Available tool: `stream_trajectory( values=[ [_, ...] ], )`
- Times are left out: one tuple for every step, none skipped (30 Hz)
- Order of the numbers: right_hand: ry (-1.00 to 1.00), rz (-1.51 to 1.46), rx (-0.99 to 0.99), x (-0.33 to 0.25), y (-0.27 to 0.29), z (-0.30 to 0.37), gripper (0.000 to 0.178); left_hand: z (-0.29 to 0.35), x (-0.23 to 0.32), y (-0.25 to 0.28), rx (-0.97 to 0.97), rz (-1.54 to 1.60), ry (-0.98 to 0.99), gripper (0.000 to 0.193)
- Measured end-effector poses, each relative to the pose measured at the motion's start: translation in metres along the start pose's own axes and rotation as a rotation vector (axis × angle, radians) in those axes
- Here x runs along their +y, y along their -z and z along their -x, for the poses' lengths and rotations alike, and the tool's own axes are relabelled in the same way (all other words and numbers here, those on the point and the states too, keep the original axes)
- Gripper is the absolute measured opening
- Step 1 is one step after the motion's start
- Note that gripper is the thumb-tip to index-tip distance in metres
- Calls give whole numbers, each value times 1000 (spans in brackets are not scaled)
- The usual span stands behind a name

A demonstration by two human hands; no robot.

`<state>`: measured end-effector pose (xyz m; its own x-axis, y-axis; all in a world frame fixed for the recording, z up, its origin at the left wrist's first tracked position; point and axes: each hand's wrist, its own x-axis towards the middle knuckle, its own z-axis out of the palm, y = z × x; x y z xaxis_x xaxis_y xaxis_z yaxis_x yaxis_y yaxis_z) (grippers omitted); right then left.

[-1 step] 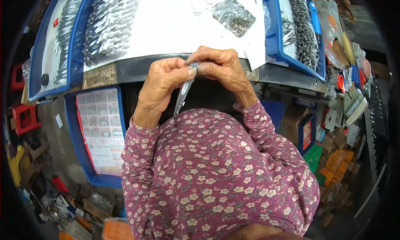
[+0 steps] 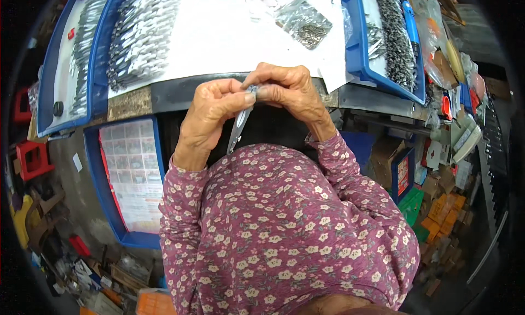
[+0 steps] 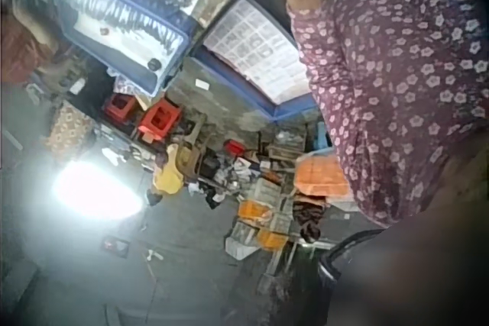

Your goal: Assembling small hardware components by inserting metal pins into plastic fittings.

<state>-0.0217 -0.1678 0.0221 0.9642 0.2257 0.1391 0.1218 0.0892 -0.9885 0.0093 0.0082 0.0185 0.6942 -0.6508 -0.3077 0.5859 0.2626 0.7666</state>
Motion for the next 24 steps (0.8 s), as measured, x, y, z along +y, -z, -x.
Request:
stream_trajectory(
  values=[
    [-31,-16,0,-5,1,1,14,0,2,-1,-5,-11,29,10],
    [-26,-8,10,-6,1,2,14,1,3,-2,-1,-22,26,10],
    [-42,-35,32,-5,1,3,14,1,5,-5,-13,-26,25,10],
    [-57,-62,53,-5,2,3,14,2,8,-8,2,-96,1,9],
    [-52,-57,55,-6,1,3,14,3,10,-11,20,-166,-25,9],
    [-66,-11,105,-7,1,3,14,3,8,-13,57,-238,-53,11],
    [-81,34,155,-8,1,3,14,2,5,-17,53,-240,-59,11],
    [-74,37,154,-9,0,2,14,0,2,-24,132,-255,-163,13],
    [-77,36,194,-9,-2,1,14,-1,0,-29,211,-268,-269,14],
    [-79,35,234,-9,-2,0,15,-1,-1,-32,205,-267,-279,15],
    [-75,37,229,-10,-3,-1,15,-2,-2,-34,207,-267,-286,15],
    [-84,29,248,-11,-4,-1,15,-4,-4,-36,244,-342,-344,14],
    [-94,20,266,-12,-4,-2,15,-5,-4,-38,281,-418,-402,13],
    [-90,23,263,-14,-2,-4,15,-5,-4,-40,304,-457,-433,11],
    [-130,0,227,-17,0,-5,16,-5,-4,-39,305,-456,-439,11],
    [-171,-24,191,-20,2,-6,16,-6,-6,-37,321,-562,-497,10],
    [-169,-19,188,-23,4,-8,16,-7,-6,-36,334,-668,-554,8],
    [-145,-4,140,-25,8,-12,16,-7,-4,-37,336,-665,-558,8],
    [-124,11,91,-26,14,-15,16,-7,-2,-37,328,-727,-586,7],
    [-98,102,11,-26,25,-22,18,-5,-1,-38,325,-791,-612,7],
    [-58,223,19,-30,31,-30,17,-6,-2,-36,331,-787,-614,7],
    [-43,346,89,-27,37,-41,18,-7,-5,-32,333,-871,-675,9],
    [-25,469,158,-22,43,-54,18,-9,-6,-29,335,-957,-734,10],
    [59,624,207,-16,49,-67,19,-9,-6,-28,341,-953,-735,10]
  ],
)
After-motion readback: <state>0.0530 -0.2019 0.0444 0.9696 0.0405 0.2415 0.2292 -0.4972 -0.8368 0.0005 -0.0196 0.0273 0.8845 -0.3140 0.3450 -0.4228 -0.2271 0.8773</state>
